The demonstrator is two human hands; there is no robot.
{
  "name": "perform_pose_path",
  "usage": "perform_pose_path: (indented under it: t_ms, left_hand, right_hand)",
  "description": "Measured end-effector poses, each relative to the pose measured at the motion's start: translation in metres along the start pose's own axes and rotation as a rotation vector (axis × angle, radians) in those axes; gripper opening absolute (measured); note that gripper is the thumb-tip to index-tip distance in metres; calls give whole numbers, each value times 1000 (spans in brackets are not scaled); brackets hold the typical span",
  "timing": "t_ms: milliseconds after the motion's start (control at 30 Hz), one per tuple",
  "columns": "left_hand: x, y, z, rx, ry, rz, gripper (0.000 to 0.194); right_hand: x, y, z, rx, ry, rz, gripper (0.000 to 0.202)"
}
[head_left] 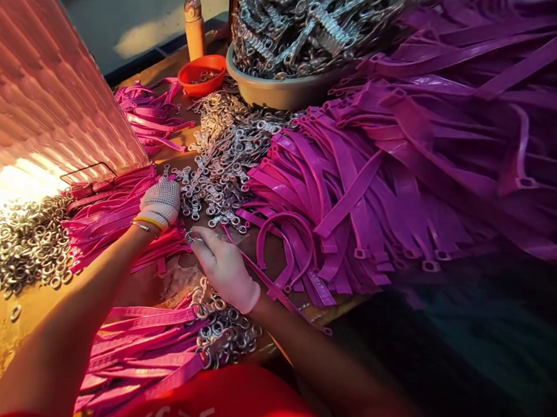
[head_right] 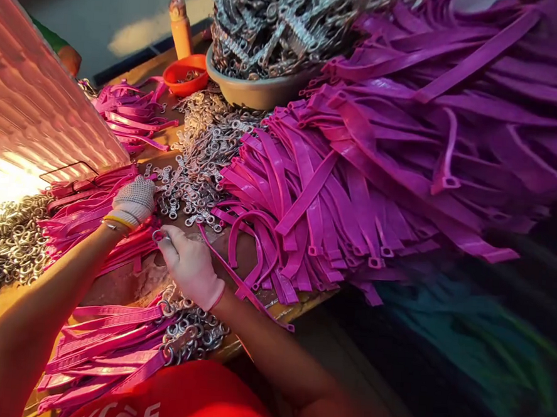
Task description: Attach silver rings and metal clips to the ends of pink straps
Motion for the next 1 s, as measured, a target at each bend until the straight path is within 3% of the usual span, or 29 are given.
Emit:
perform_pose_path:
  t_ms: [133,200,233,300,367,467,567,667,800,867,1000]
  left_hand:
    - [38,-29,-3,-71,21,57,10]
    - [73,-45,-7,108,62,37,4]
    - [93,-49,-10,285,21,-22,9]
    - [135,-51,-17,606,-125,-141,26]
    - [171,-50,-17,841,-220,-177,36]
    - [207,-40,-16,944,-375,-183,37]
    - [223,-27,-17,929,-470,-167,38]
    - [231,-18,-21,854,-444,-183,33]
    - [238,-19,-25,502,-185,-99,7]
    - [242,-19,-28,417,-97,-60,8]
    - [251,-10,-45,612,-235,-112,15]
  right_hand:
    - [4,6,-7,47,-131,-37,26]
    - [7,7,-12,79,-220,-35,24]
    - [9,7,-15,91,-258,-41,24]
    - [15,10,-21,109,-311,-80,25]
    - [21,13,-26,148,-345,-136,24]
    - [30,18,-32,257,-398,-207,23]
    - [38,21,-38,410,-469,-246,20]
    - [45,24,-42,600,-544,-255,18]
    - [52,31,-40,690,-582,-261,20]
    - [53,33,-39,687,-552,-273,19]
    - [52,31,-48,582,-528,-360,21]
Point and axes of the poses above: each hand's wrist, its own x-axis away from the middle knuckle, its own y-axis out of the palm, z = x × y, the point moved 5 cm from there along -x, towards the middle knuckle, and after that the axes turned 5 degrees about z, right-handed, at the moved point
